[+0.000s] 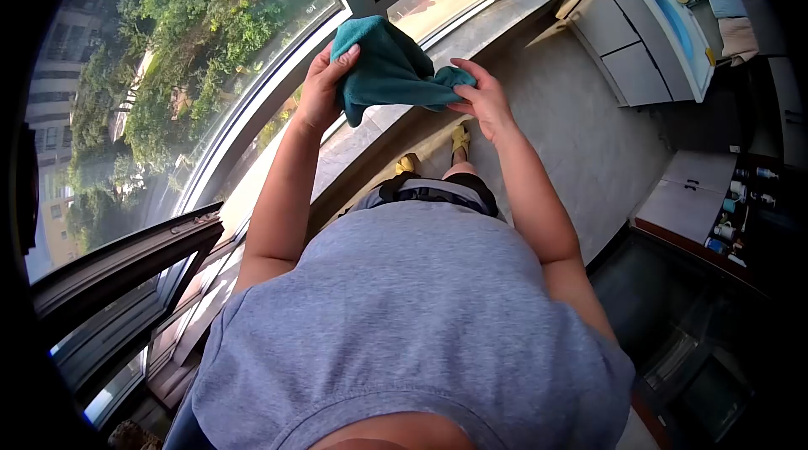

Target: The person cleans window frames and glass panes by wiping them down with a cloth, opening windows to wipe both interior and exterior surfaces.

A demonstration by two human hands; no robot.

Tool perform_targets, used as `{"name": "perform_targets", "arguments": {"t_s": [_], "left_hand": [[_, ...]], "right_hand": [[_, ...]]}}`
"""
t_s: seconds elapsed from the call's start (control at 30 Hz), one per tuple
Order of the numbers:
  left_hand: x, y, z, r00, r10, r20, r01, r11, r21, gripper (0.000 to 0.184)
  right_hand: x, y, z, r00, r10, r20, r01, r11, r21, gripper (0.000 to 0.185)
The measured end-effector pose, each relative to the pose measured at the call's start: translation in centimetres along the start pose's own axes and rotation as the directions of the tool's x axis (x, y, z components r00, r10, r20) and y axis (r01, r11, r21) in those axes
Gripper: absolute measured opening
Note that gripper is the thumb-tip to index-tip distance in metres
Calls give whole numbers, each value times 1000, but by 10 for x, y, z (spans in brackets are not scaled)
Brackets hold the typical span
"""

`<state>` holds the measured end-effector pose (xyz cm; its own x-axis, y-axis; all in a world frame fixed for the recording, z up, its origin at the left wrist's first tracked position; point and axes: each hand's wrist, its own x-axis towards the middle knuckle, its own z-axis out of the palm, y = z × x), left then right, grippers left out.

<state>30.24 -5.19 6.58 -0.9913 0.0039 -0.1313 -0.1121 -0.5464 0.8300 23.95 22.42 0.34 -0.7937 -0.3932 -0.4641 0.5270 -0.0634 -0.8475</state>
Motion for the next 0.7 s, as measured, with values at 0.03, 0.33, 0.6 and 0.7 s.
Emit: {"name": "perform_targets", "arguments": {"t_s": [0.03,0.33,0.6,0.7], "left_hand": [[0,7,1,999,-9,47,7,999,45,30],[-15,56,36,915,-171,365,-70,824,562,31],[-40,104,26,871,-217,441,-146,742,654,33],[-56,122,21,938,-185,294,-107,651,752,38]], "right_hand": [[-3,2,-2,1000,-3,-11,3,1000,2,61],[2,-17,28,920,-108,376,385,428,-818,109],[27,-15,27,853,-5,522,185,938,-293,70],[28,-50,-8,785,-153,600,417,847,-330,54]]}}
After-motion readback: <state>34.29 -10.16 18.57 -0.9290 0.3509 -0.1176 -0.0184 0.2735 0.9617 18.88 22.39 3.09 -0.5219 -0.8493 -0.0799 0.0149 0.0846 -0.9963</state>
